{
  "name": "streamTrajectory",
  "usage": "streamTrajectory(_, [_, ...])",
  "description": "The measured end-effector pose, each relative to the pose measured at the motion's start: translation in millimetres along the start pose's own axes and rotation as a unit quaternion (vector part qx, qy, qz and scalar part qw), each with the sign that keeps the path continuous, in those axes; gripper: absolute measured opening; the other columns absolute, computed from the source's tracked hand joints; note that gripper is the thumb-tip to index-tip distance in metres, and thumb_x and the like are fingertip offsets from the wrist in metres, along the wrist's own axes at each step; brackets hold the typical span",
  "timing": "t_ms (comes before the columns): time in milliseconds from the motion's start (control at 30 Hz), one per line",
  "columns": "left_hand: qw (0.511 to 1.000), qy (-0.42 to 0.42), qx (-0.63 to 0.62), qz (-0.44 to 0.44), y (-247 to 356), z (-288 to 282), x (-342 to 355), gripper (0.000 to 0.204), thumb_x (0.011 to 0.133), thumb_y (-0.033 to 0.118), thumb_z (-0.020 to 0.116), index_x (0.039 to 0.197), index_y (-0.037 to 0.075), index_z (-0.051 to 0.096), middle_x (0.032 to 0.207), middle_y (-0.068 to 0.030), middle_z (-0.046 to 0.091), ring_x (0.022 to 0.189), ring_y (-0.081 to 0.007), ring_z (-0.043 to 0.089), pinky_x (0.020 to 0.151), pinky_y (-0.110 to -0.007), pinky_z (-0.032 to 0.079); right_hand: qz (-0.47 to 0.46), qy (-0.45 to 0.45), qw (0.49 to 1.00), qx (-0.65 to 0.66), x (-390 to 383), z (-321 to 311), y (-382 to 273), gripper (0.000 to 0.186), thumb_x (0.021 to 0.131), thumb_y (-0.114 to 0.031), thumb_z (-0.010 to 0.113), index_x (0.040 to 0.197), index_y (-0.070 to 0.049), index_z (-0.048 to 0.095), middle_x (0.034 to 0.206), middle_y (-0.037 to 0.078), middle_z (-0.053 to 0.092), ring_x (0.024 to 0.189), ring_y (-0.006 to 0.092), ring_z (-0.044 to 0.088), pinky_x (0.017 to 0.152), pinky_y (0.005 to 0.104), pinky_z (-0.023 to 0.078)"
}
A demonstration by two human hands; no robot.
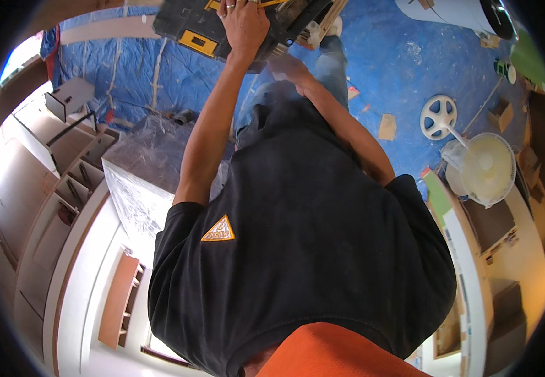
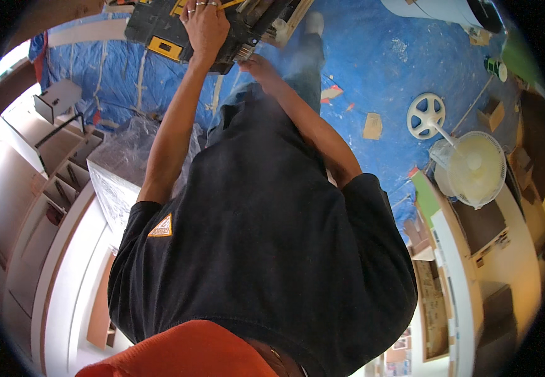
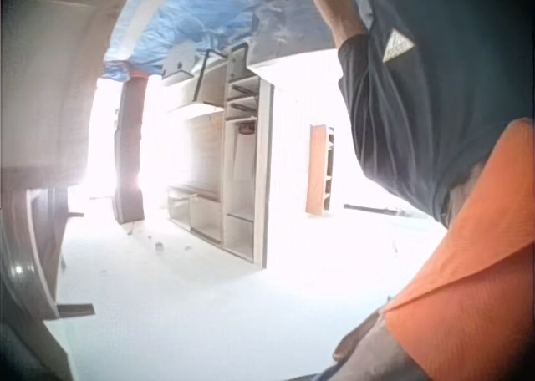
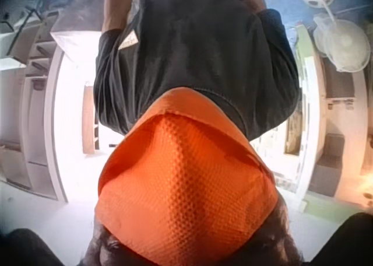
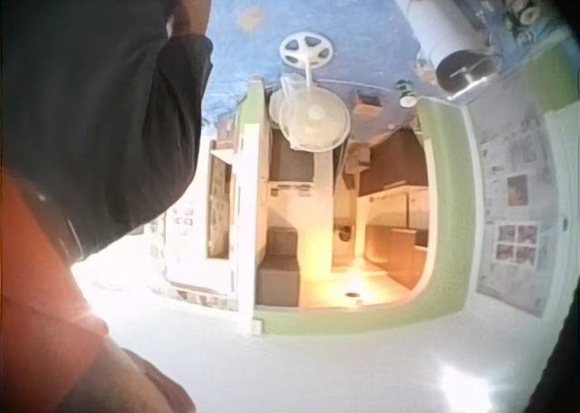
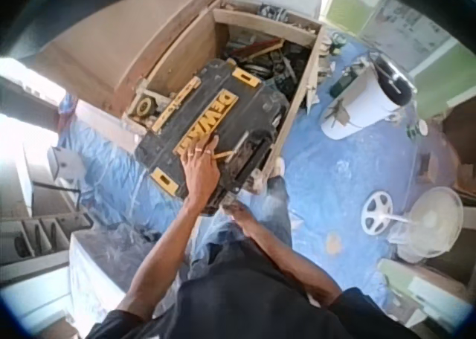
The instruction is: The person installs upper kitchen cabinets by using a cordless drill to fasten hinges and screws, then uses a screwdriver to adjust the cabinet doors. They also use a tape measure and level to align the cabinets and organize tools in a toolbox.
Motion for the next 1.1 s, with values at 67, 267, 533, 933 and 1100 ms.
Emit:
streamTrajectory(67, [1.000, 0.004, -0.012, 0.001, 2, 0, -1, 0.040, 0.091, 0.010, 0.054, 0.131, 0.013, 0.062, 0.131, -0.0125, 0.060, 0.128, -0.0333, 0.049, 0.109, -0.050, 0.034, -0.005, 0.005, 1.000, 0.023, -6, 7, -3, 0.024, 0.091, -0.018, 0.066, 0.109, -0.003, 0.063, 0.104, 0.008, 0.067, 0.093, 0.0216, 0.067, 0.086, 0.0338, 0.049])
streamTrajectory(267, [0.999, 0.033, -0.008, 0.035, 0, 1, -7, 0.037, 0.093, 0.010, 0.053, 0.128, 0.010, 0.063, 0.131, -0.0132, 0.060, 0.128, -0.0338, 0.049, 0.108, -0.050, 0.034, -0.045, 0.059, 0.996, 0.058, -17, 23, -8, 0.025, 0.097, -0.029, 0.065, 0.111, -0.008, 0.062, 0.114, 0.004, 0.064, 0.104, 0.0223, 0.065, 0.091, 0.0396, 0.047])
streamTrajectory(533, [0.997, 0.043, -0.028, 0.049, -3, 5, -11, 0.037, 0.092, 0.010, 0.053, 0.128, 0.010, 0.063, 0.132, -0.0127, 0.059, 0.128, -0.0341, 0.048, 0.108, -0.050, 0.033, -0.051, 0.082, 0.953, 0.286, -7, 36, 14, 0.035, 0.092, -0.021, 0.070, 0.122, -0.011, 0.054, 0.113, 0.004, 0.064, 0.105, 0.0190, 0.061, 0.086, 0.0378, 0.050])
streamTrajectory(933, [0.998, 0.040, -0.029, 0.047, 0, -1, -9, 0.036, 0.092, 0.009, 0.053, 0.126, 0.009, 0.064, 0.134, -0.0107, 0.057, 0.129, -0.0337, 0.047, 0.108, -0.049, 0.033, -0.072, 0.090, 0.962, 0.247, 5, 30, 19, 0.046, 0.091, -0.036, 0.073, 0.127, -0.015, 0.052, 0.121, 0.003, 0.058, 0.111, 0.0208, 0.054, 0.093, 0.0463, 0.047])
streamTrajectory(1100, [0.998, 0.036, -0.039, 0.043, 3, -6, -6, 0.035, 0.093, 0.009, 0.053, 0.126, 0.009, 0.064, 0.134, -0.0106, 0.057, 0.128, -0.0338, 0.047, 0.108, -0.049, 0.033, -0.062, 0.030, 0.934, 0.350, 21, 36, 42, 0.053, 0.096, -0.054, 0.058, 0.136, -0.021, 0.049, 0.129, 0.001, 0.051, 0.116, 0.0208, 0.046, 0.098, 0.0500, 0.041])
Point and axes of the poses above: each hand's wrist, its own x-axis towards the middle knuckle, its own z-axis out of the palm, y = z × x, the point moved 2 cm from there along x, towards the middle knuckle
